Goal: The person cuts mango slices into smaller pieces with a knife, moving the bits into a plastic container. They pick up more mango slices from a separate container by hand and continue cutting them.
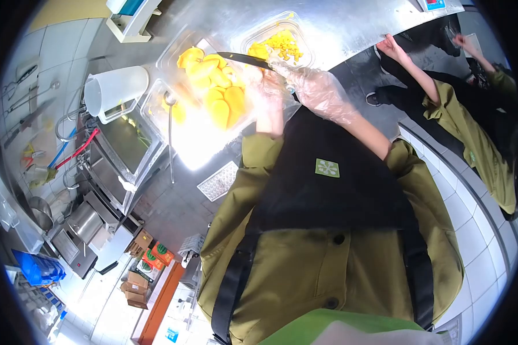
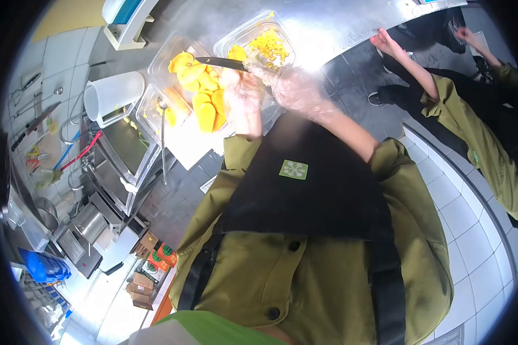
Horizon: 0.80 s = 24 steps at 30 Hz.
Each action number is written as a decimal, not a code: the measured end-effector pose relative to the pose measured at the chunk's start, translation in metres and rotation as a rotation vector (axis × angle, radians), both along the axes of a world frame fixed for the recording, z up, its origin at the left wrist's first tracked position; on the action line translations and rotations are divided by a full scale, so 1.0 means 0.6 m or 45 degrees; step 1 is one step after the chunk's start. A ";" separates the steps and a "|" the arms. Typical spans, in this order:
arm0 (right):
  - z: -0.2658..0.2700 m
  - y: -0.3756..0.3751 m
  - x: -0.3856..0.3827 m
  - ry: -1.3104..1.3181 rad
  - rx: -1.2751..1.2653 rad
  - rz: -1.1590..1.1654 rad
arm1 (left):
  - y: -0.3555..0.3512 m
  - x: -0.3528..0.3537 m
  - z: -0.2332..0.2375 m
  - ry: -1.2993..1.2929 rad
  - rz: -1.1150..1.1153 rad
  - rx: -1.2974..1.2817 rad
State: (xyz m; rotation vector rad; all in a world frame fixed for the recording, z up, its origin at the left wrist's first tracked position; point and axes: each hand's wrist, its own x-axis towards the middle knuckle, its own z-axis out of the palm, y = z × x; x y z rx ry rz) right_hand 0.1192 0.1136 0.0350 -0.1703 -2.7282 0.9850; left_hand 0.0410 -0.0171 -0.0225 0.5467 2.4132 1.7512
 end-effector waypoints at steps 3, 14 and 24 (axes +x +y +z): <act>0.015 -0.010 0.000 -0.357 0.158 -0.018 | 0.001 0.004 -0.001 0.039 -0.015 -0.003; -0.014 -0.032 -0.014 -0.543 -0.057 -0.148 | -0.021 0.025 -0.041 0.013 -0.063 0.165; 0.020 -0.023 0.032 -0.189 0.058 -0.171 | -0.036 0.032 0.076 0.439 -0.150 -0.214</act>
